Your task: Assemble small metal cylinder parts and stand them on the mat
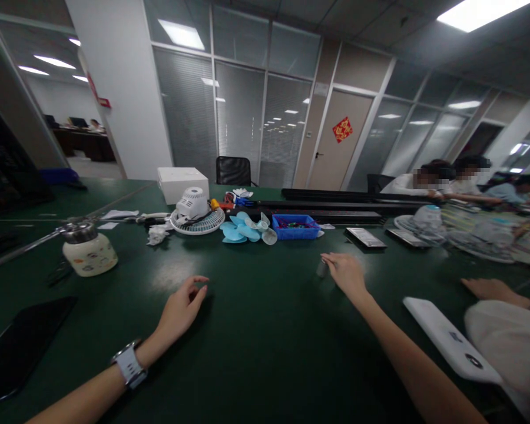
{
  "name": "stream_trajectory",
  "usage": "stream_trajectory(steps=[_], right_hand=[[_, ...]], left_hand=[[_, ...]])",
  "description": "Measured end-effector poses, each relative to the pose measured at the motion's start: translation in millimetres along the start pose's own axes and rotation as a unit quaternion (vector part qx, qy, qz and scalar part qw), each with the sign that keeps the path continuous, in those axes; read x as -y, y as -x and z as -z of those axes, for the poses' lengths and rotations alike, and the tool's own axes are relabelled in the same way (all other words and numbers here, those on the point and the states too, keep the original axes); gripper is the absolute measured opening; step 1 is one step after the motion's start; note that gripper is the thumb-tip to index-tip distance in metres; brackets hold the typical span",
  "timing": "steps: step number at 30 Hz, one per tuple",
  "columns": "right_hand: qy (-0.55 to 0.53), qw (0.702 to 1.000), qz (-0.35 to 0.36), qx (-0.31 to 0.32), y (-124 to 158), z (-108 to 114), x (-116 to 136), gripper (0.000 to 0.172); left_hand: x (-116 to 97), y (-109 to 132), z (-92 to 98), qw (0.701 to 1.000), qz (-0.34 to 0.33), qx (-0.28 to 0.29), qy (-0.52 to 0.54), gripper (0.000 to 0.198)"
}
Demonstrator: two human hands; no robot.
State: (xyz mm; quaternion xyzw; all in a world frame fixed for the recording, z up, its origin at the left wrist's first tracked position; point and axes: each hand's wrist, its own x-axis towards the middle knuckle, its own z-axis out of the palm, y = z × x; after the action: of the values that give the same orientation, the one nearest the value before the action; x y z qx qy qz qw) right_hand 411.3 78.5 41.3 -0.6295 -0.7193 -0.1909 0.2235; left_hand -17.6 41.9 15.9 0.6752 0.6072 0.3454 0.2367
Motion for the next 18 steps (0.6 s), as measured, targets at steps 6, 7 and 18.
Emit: stream_trajectory(steps=[6, 7, 18], right_hand=[[-0.024, 0.997, -0.025, -0.070, 8, 8, -8, 0.037], [-0.025, 0.996, -0.043, -0.074, 12, 10, -12, 0.040], [-0.154, 0.954, -0.244, 0.084, 34, 1, -55, 0.057]], left_hand=[[2, 0, -0.2, 1.000, -0.014, -0.006, -0.002, 0.046], [2, 0, -0.2, 1.000, -0.016, -0.008, -0.001, 0.046], [3, -1, -1.1, 1.000, -0.012, 0.002, -0.002, 0.045]])
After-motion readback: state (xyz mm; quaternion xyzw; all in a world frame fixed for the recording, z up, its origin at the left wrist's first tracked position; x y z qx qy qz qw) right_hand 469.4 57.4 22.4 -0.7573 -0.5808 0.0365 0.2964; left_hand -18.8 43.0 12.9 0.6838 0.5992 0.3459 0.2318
